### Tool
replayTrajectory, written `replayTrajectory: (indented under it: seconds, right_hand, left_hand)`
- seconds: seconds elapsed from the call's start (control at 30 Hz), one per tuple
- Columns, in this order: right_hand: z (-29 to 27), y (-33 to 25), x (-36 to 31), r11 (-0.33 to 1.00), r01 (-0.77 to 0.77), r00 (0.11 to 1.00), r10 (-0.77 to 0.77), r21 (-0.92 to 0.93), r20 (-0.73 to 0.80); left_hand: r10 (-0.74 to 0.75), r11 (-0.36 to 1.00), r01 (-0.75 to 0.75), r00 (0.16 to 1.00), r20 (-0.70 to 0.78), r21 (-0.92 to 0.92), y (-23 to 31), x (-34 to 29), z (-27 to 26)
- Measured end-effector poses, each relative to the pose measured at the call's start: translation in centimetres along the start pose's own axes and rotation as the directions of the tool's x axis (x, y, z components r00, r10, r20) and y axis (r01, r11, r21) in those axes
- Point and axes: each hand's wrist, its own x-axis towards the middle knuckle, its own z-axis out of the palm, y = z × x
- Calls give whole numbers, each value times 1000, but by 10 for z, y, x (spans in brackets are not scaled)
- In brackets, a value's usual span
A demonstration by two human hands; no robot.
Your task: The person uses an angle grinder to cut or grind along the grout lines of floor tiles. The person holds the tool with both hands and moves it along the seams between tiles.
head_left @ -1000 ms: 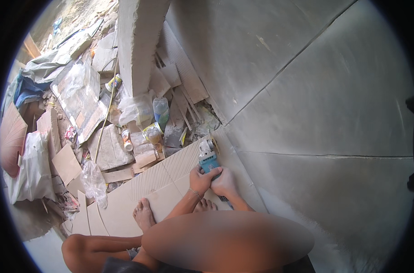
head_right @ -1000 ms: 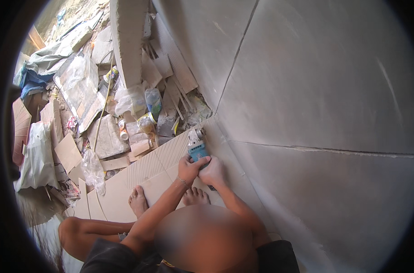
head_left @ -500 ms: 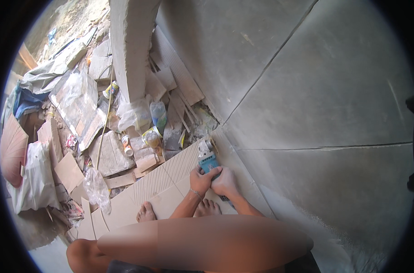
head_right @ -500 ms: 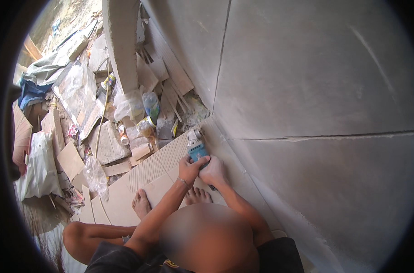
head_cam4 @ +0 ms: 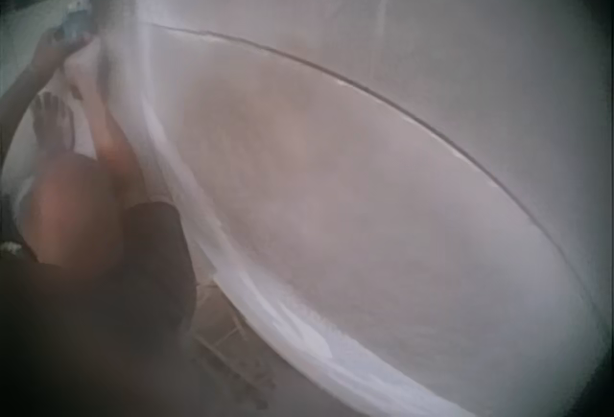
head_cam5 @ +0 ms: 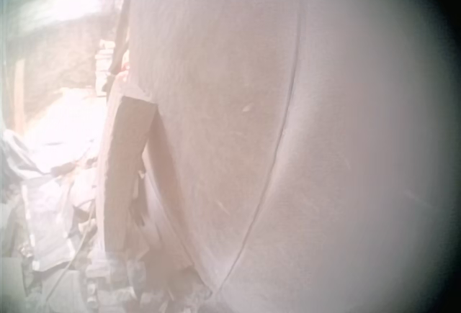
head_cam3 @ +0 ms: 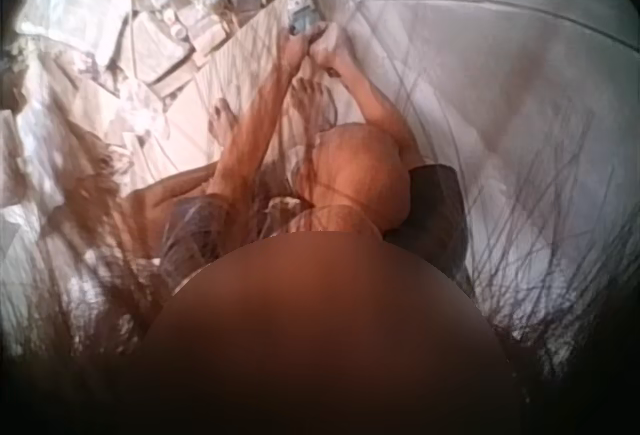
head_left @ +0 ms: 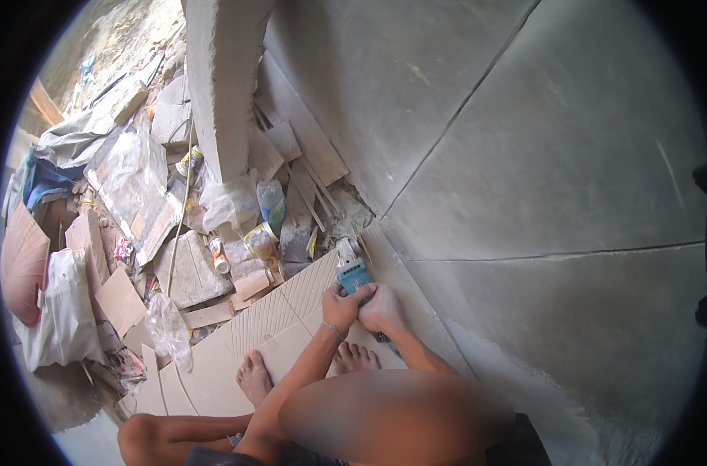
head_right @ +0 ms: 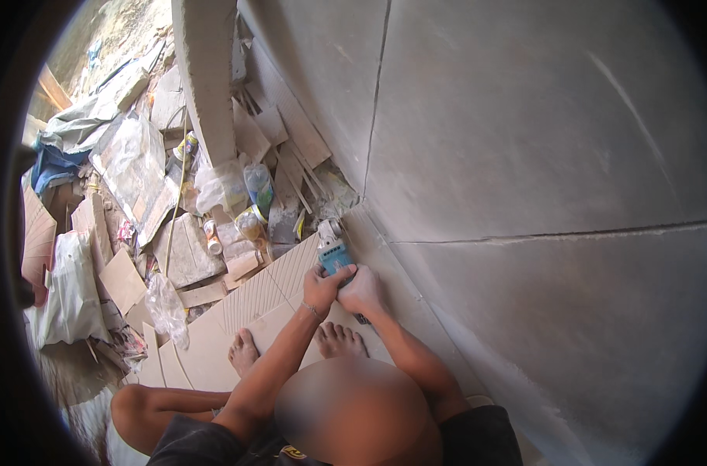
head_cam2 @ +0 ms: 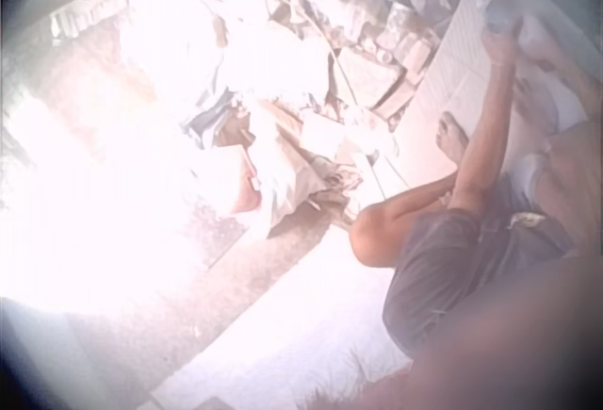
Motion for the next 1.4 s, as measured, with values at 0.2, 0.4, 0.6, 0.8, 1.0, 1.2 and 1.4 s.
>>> replayTrajectory:
  seconds: [0.2, 0.4, 0.6, 0.8, 1.0, 1.2, 1.4]
  right_hand:
    - [-2, -9, 9, 1000, -2, 1000, 2, -4, 12]
    - [0, -8, 15, 1000, 18, 1000, -18, 18, 0]
    - [1, 5, 7, 999, 3, 999, -4, 44, 33]
    - [-3, 18, -11, 998, 40, 999, -40, 53, 7]
    - [-7, 18, -9, 999, 2, 1000, -1, 50, -29]
    - [-8, 13, 1, 1000, 2, 999, 0, 26, -52]
    - [-7, 13, 4, 998, 8, 999, -5, 70, -42]
  left_hand:
    - [6, 1000, -5, 1000, 20, -23, 11, 7, -2]
    - [40, 999, -39, 999, 20, -23, 16, 8, -1]
    - [15, 999, -15, 1000, -8, 34, 6, -1, 3]
    - [21, 999, -21, 1000, -11, -50, -17, -13, 8]
    - [22, 1000, -23, 999, 35, 21, -11, -7, 10]
    - [56, 998, -56, 998, 20, -4, 2, -6, 16]
    - [27, 999, -28, 999, 41, 21, 1, 2, 12]
